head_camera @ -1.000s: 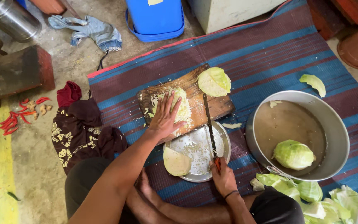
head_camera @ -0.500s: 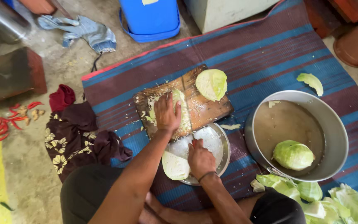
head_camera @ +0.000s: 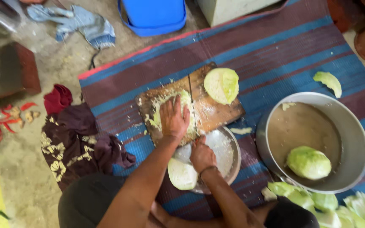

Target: The person sits on a mat on the floor and uses a knife to chop cabbage on a wooden cutting board. The person slices the cabbage into thin strips and places the chopped pieces into a metal bowl.

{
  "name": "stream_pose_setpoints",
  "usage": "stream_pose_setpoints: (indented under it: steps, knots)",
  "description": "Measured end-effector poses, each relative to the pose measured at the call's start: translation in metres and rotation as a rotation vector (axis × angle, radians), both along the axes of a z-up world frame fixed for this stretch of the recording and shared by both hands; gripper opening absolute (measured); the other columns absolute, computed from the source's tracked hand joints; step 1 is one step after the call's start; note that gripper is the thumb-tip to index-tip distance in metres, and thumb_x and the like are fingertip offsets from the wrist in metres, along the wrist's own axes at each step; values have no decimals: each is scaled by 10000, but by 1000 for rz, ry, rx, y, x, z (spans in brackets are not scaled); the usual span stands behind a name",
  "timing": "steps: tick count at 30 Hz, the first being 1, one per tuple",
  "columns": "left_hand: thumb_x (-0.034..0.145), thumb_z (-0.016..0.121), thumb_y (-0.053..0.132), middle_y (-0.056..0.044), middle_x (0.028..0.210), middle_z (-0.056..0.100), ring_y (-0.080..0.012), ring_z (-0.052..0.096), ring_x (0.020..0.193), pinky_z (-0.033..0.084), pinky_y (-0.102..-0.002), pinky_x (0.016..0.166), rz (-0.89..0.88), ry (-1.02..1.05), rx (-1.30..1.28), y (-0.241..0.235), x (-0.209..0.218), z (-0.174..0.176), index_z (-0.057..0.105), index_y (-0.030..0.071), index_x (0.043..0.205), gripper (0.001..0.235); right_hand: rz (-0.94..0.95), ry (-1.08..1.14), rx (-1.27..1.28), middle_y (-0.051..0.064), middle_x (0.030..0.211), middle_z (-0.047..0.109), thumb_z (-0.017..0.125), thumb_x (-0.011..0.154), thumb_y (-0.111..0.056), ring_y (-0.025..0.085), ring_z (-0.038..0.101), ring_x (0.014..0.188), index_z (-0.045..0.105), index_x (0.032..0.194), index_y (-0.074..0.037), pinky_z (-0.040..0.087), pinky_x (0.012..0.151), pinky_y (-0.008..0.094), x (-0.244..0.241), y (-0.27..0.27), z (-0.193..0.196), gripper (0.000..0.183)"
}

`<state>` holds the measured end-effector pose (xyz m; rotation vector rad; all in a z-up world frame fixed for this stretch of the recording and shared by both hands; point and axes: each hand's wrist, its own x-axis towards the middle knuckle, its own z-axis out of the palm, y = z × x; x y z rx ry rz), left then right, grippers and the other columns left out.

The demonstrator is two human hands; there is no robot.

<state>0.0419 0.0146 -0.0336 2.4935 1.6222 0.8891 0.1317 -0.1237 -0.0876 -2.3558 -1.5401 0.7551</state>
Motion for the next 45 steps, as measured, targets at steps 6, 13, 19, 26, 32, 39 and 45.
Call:
stream_pose_setpoints:
  steps: [6, 13, 19, 26, 32, 39, 45]
  knots:
    - [1005, 556, 306, -239, 1285, 593, -389, 553, 1217, 392, -534, 1113, -2, -34, 23, -3, 0, 4, 539, -10, 1389, 498, -21, 92, 44, 320, 776, 691, 503, 1012, -344, 502, 704, 746, 468, 1226, 79, 573, 679, 581, 13, -7, 23, 476]
    - [1021, 503, 306, -244, 1298, 597, -382, 547, 1244, 377, -536, 1129, 11, -41, 6, -5, 0, 1, 534, -9, 1401, 494, -10, 150, 93, 348, 789, 678, 534, 994, -326, 548, 677, 755, 483, 1110, 24, 546, 701, 616, 15, -14, 97, 372]
    - [1068, 444, 320, -248, 1316, 586, -377, 540, 1261, 371, -552, 1155, 18, -2, -1, -3, 1, -9, 528, -4, 1413, 481, -53, 146, 29, 346, 798, 679, 547, 992, -342, 543, 681, 769, 472, 1109, 21, 558, 704, 610, 7, -24, 128, 388]
    - [1082, 387, 314, -241, 1368, 558, -378, 513, 1319, 332, -556, 1195, 2, -31, -15, 0, -1, -18, 510, 10, 1432, 480, -115, 189, 84, 347, 779, 680, 551, 989, -327, 553, 677, 758, 485, 1112, 19, 551, 691, 609, 9, -35, 133, 373]
    - [1064, 424, 333, -220, 1417, 544, -341, 483, 1337, 282, -514, 1200, -75, -70, -86, 5, -6, -6, 447, 8, 1463, 516, -81, 222, 231, 316, 756, 690, 559, 990, -288, 522, 679, 718, 494, 1076, 23, 547, 643, 595, 24, -77, 111, 329]
    - [998, 562, 364, -111, 1624, 393, -294, 327, 1515, 181, -487, 1256, -165, -138, -710, 44, -24, 26, 362, 144, 1576, 650, -119, 236, 199, 299, 694, 677, 600, 966, -283, 489, 683, 668, 509, 1084, 22, 544, 566, 564, 43, -138, 84, 339]
    - [825, 785, 395, -171, 1665, 242, -314, 215, 1551, 218, -415, 1260, -386, 228, -951, 106, -32, 38, 292, 99, 1587, 954, -50, 298, 333, 297, 663, 664, 627, 930, -237, 477, 674, 602, 481, 1164, 91, 518, 496, 541, 51, -153, 55, 429]
